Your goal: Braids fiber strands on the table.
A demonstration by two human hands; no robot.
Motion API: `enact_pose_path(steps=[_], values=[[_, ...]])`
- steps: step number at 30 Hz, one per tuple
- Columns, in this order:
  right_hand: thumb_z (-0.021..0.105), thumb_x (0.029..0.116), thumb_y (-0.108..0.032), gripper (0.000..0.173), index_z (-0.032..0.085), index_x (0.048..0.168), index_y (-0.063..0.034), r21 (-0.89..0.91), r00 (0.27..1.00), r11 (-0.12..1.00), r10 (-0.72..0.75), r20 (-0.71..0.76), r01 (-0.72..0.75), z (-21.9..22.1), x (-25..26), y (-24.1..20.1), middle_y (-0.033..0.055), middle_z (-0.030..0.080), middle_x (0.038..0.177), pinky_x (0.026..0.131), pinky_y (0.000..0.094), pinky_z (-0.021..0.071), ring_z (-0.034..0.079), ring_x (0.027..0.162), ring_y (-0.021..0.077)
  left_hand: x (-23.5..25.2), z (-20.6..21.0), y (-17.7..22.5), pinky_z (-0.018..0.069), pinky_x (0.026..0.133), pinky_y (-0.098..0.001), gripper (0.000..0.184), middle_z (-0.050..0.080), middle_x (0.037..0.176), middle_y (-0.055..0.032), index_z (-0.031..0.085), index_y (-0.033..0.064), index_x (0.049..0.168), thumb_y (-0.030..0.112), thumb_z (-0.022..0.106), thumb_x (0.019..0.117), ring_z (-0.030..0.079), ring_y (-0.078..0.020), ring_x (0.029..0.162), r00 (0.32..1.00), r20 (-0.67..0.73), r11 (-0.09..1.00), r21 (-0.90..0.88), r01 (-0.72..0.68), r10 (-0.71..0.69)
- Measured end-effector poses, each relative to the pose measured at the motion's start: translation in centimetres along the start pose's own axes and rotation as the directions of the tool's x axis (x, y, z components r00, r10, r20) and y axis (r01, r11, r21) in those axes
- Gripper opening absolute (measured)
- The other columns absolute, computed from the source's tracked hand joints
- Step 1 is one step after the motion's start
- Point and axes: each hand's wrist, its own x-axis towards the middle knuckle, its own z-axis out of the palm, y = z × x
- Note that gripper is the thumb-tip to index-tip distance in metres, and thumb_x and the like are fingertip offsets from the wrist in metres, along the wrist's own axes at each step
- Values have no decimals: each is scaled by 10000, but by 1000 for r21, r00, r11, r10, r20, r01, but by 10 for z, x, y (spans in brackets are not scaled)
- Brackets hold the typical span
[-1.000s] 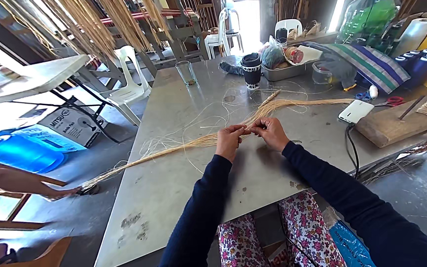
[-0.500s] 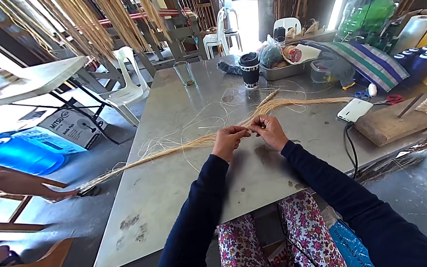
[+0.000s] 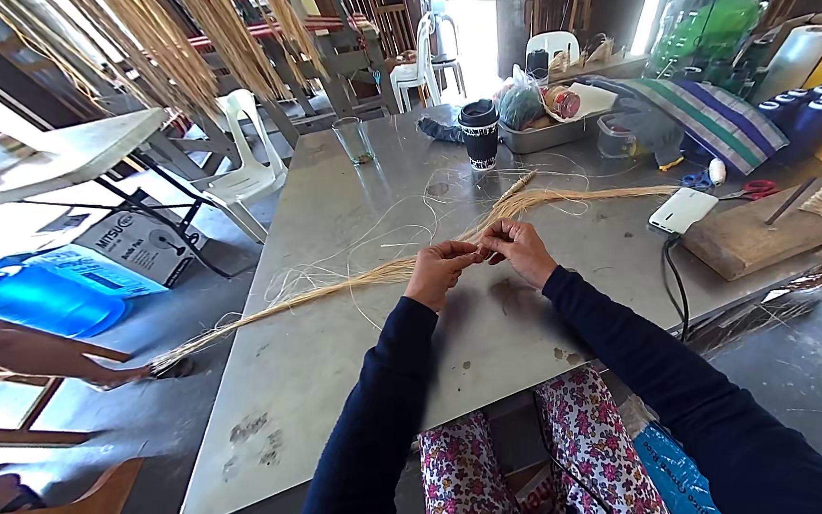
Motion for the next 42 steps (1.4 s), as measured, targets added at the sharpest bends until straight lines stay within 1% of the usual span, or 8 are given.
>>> enact_pose_path(steps=[6, 12, 17, 23, 26, 29, 38, 42], values=[[589, 1001, 20, 32, 609, 1022, 35, 90, 998, 994, 58, 2, -58, 0, 0, -2, 53, 671, 807, 669, 277, 593, 673, 694, 100, -1, 0, 1, 305, 431, -135, 87, 699, 770, 13, 704, -2, 1005, -42, 667, 939, 388, 46, 466, 1000, 11, 999, 33, -11, 11], [592, 1004, 14, 34, 611, 1023, 35, 91, 998, 994, 56, 12, -57, -1, 1, -2, 49, 670, 794, 666, 276, 594, 671, 677, 103, 1, -1, 1, 332, 438, -130, 135, 725, 829, -7, 700, 5, 1026, 48, 572, 1026, 416, 39, 468, 999, 15, 999, -41, 33, -32], [579, 1018, -4, 41, 603, 1014, 28, 110, 996, 990, 82, 45, -86, -1, 1, -2, 28, 634, 753, 634, 264, 582, 637, 626, 85, 0, -2, 1, 310, 436, -134, 84, 708, 783, 12, 720, 7, 995, -9, 641, 972, 398, 43, 473, 999, 39, 999, 48, -17, 15], [570, 1025, -15, 44, 593, 991, 2, 177, 991, 976, 116, 70, -127, 1, -2, -3, 7, 601, 734, 619, 262, 572, 601, 594, 78, -1, 1, 0, 296, 428, -136, 88, 696, 735, 20, 714, 5, 949, -22, 633, 972, 381, 48, 457, 999, 22, 998, 58, -34, 32], [566, 1029, -18, 56, 614, 1055, -2, 283, 982, 942, 157, 107, -182, 0, -1, -3, 14, 643, 761, 673, 290, 600, 649, 640, 100, 2, 0, -2, 307, 434, -135, 75, 674, 736, 26, 701, 2, 957, -12, 630, 979, 382, 40, 464, 999, -19, 998, 49, -43, 44], [592, 977, 69, 141, 611, 1101, 6, 333, 967, 912, 197, 159, -241, -2, -1, -6, 42, 698, 837, 719, 306, 612, 693, 702, 124, 1, 1, 0, 323, 443, -136, 65, 650, 732, 29, 686, 6, 963, -8, 626, 984, 394, 32, 476, 998, -52, 1000, 13, -25, 26], [589, 1003, 30, 54, 623, 979, -4, 363, 956, 884, 277, 99, -294, 0, -1, -7, 46, 702, 767, 678, 296, 613, 689, 640, 128, 1, 2, -2, 326, 445, -137, 64, 640, 711, 36, 686, 8, 954, -17, 631, 976, 399, 34, 476, 998, -39, 999, 21, -38, 39], [560, 1030, -18, 62, 594, 982, -38, 350, 955, 889, 273, 114, -296, 0, -1, -6, 18, 640, 723, 637, 304, 598, 641, 599, 123, 2, -1, -3, 339, 447, -130, 68, 694, 760, 22, 695, 14, 958, -13, 635, 975, 424, 42, 480, 999, -6, 999, 23, -43, 43]])
